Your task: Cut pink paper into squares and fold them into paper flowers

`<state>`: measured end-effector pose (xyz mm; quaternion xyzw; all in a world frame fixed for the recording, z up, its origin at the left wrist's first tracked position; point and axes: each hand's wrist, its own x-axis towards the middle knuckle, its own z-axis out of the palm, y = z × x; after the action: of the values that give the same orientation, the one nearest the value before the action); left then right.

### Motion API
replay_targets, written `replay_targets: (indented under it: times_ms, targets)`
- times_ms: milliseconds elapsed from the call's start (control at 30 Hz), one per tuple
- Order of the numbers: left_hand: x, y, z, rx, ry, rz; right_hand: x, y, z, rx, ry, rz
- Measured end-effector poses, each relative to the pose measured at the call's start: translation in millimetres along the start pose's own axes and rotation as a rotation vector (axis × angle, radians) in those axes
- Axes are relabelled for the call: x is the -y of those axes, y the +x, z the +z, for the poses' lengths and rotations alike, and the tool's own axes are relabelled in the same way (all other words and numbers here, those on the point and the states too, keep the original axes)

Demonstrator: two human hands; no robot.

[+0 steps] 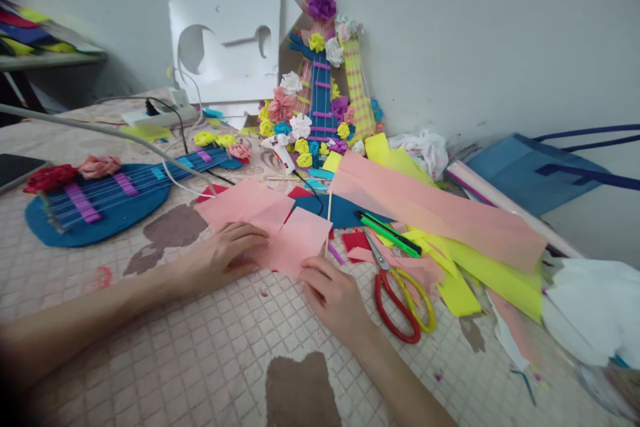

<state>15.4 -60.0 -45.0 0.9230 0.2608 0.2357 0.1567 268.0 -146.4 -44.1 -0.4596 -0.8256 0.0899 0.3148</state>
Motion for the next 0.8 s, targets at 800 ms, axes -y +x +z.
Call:
replay_targets:
  times_ms: [800]
  targets:
    - [-54,1,16,0.099,-0.057,0.279,13,-36,-31,0.366,0.228,0.093]
